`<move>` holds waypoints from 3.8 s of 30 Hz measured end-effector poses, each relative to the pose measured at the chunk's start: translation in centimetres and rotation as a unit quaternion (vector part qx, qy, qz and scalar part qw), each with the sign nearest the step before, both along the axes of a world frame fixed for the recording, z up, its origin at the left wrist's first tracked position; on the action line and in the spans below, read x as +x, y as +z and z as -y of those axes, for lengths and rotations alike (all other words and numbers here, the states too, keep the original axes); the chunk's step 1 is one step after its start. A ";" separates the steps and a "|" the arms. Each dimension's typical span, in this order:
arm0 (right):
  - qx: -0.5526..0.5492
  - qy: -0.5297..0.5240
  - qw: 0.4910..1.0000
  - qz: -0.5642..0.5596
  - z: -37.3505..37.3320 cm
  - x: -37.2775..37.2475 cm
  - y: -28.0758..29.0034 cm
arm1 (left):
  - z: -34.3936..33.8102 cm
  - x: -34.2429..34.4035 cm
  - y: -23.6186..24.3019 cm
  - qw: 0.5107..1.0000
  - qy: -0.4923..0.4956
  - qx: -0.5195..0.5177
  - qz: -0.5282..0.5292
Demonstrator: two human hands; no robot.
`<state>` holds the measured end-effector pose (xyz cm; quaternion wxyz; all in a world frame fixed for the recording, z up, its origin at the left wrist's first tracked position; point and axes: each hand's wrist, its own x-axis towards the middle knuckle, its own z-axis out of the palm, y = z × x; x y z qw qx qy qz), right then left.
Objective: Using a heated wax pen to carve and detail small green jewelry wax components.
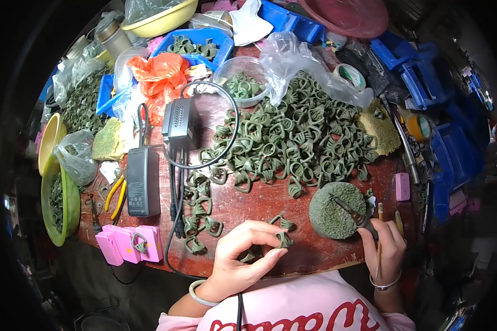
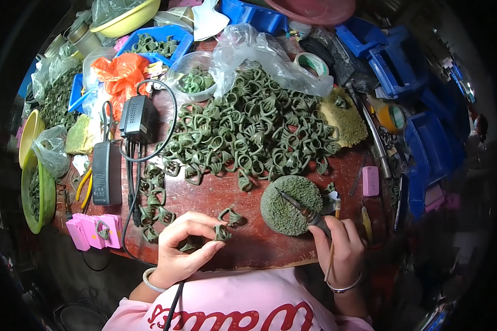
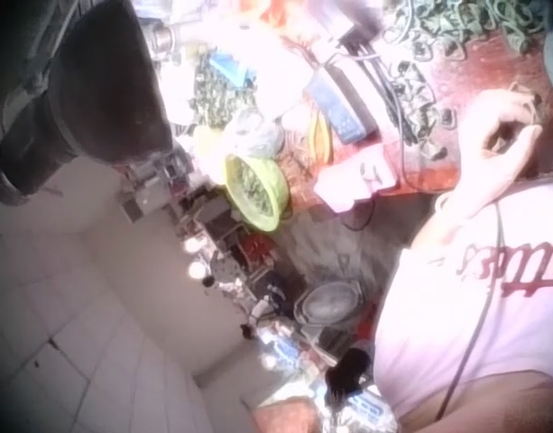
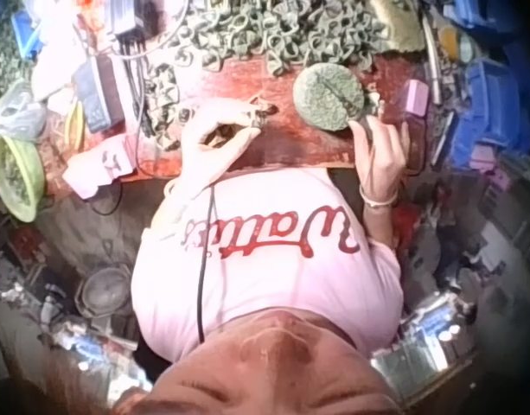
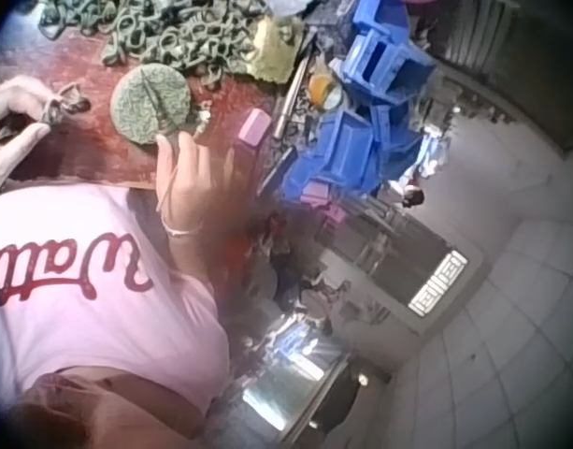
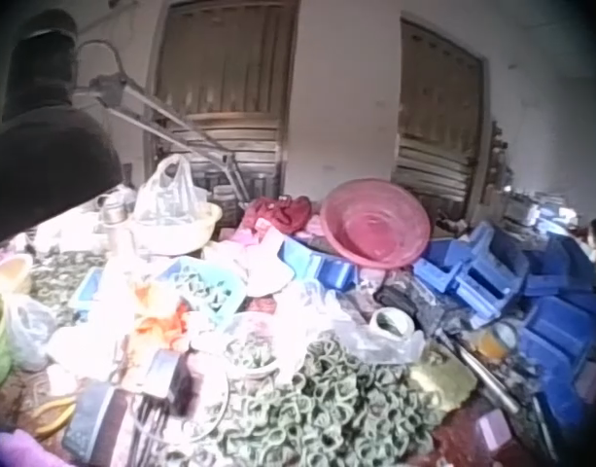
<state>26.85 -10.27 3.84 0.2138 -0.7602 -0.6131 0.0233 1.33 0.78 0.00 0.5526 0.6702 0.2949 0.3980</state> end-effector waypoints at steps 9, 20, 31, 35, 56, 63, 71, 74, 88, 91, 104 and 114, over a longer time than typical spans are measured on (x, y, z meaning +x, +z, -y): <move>0.005 0.006 1.000 0.001 -0.2 0.2 -0.3 | 0.0 0.0 0.0 0.998 0.021 0.051 -0.027; 0.025 0.087 0.984 -0.152 -0.2 -1.5 1.3 | 0.3 0.0 0.0 0.999 0.014 -0.027 -0.021; -0.031 0.138 0.972 -0.185 -0.7 -2.7 1.1 | 0.4 -0.3 0.0 0.999 0.000 -0.045 -0.013; -0.034 0.140 0.973 -0.180 -0.6 -2.6 0.9 | 0.3 -0.3 0.0 0.999 -0.003 -0.043 -0.010; -0.032 0.144 0.973 -0.179 -0.7 -2.5 0.9 | 0.2 -0.3 0.2 0.999 -0.018 -0.046 -0.004; -0.031 0.135 0.970 -0.199 -0.8 -2.5 1.0 | 0.3 -0.4 0.2 0.999 -0.015 -0.047 -0.003; -0.035 0.142 0.973 -0.180 -0.8 -2.6 1.0 | 0.2 -0.3 0.2 0.999 -0.016 -0.048 -0.005; -0.036 0.136 0.973 -0.185 -0.8 -2.7 1.0 | 0.2 -0.4 0.2 0.998 -0.018 -0.053 -0.002; -0.030 0.139 0.973 -0.183 -0.7 -2.6 1.0 | 0.2 -0.4 0.1 0.999 -0.010 -0.049 -0.012; -0.012 0.131 0.973 -0.192 -0.7 -2.6 1.0 | 0.2 -0.4 0.1 0.999 -0.004 -0.029 -0.018; 0.033 0.090 0.967 -0.237 -1.2 -2.9 0.5 | 0.6 -0.7 -0.6 0.981 0.004 -0.174 0.083; 0.025 0.155 0.976 -0.153 -1.3 -3.3 0.8 | 0.4 -0.6 0.4 0.998 0.034 -0.052 0.002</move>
